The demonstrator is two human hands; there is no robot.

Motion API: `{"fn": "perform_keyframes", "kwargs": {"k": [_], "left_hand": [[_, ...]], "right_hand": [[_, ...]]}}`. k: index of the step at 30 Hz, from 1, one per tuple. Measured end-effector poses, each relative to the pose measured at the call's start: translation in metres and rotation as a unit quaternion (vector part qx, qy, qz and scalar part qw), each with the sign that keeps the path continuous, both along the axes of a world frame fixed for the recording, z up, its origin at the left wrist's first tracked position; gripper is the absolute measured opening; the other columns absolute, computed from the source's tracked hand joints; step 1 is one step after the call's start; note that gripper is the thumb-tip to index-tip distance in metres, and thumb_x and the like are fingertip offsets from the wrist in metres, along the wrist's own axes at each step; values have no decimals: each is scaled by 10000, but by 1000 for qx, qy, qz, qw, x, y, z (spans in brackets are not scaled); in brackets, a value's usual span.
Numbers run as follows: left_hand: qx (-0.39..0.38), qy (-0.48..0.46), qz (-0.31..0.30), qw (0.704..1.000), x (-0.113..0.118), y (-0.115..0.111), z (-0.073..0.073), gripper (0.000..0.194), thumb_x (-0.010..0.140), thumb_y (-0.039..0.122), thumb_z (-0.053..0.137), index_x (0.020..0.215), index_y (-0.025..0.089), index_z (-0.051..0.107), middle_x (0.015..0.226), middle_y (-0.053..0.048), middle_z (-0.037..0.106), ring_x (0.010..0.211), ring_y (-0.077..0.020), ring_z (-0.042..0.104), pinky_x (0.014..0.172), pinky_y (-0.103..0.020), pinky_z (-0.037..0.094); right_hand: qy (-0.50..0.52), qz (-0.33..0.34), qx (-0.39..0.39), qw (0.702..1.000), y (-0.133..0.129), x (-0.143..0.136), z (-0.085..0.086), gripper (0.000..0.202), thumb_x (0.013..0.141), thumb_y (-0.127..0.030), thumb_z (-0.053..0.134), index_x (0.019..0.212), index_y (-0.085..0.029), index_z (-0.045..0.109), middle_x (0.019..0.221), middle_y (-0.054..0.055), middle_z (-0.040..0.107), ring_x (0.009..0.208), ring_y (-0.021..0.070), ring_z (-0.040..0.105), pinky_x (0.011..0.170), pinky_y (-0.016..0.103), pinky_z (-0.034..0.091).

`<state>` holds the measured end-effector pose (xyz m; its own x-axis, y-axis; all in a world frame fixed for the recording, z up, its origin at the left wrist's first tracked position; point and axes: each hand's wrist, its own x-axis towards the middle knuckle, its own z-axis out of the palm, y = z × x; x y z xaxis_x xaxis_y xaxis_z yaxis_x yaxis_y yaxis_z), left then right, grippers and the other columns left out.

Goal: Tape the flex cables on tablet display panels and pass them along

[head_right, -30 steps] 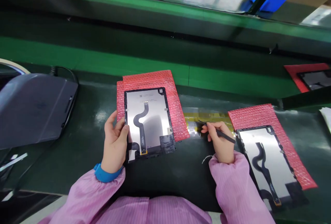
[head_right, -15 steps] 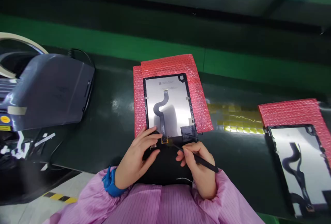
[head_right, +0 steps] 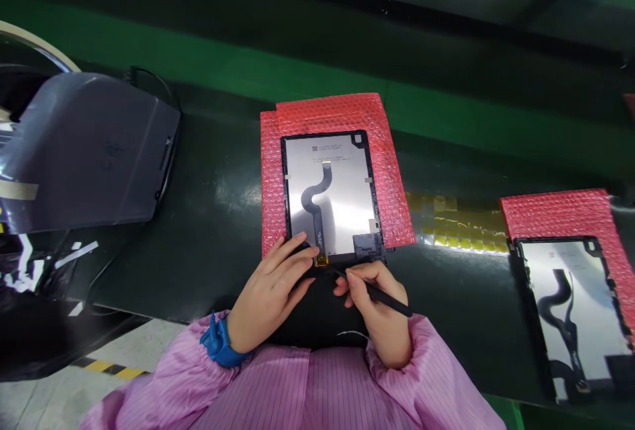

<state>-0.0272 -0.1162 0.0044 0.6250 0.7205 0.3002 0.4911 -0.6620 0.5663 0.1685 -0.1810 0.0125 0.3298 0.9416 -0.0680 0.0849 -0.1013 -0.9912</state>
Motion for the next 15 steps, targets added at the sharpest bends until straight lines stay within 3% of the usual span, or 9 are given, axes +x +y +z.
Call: {"fn": "perform_keyframes", "kwargs": {"k": [15], "left_hand": [[-17,3,-3,1000,2,2,1,249,1038,119,504,1268,180,575,1286,-102,734,1410,-282,559,1150,-541,512]], "right_hand": [[-4,-1,-18,1000,3,-2,1,141,954,-298,722,849,-206,698,746,28,782,560,151,721,461,228,572]]}}
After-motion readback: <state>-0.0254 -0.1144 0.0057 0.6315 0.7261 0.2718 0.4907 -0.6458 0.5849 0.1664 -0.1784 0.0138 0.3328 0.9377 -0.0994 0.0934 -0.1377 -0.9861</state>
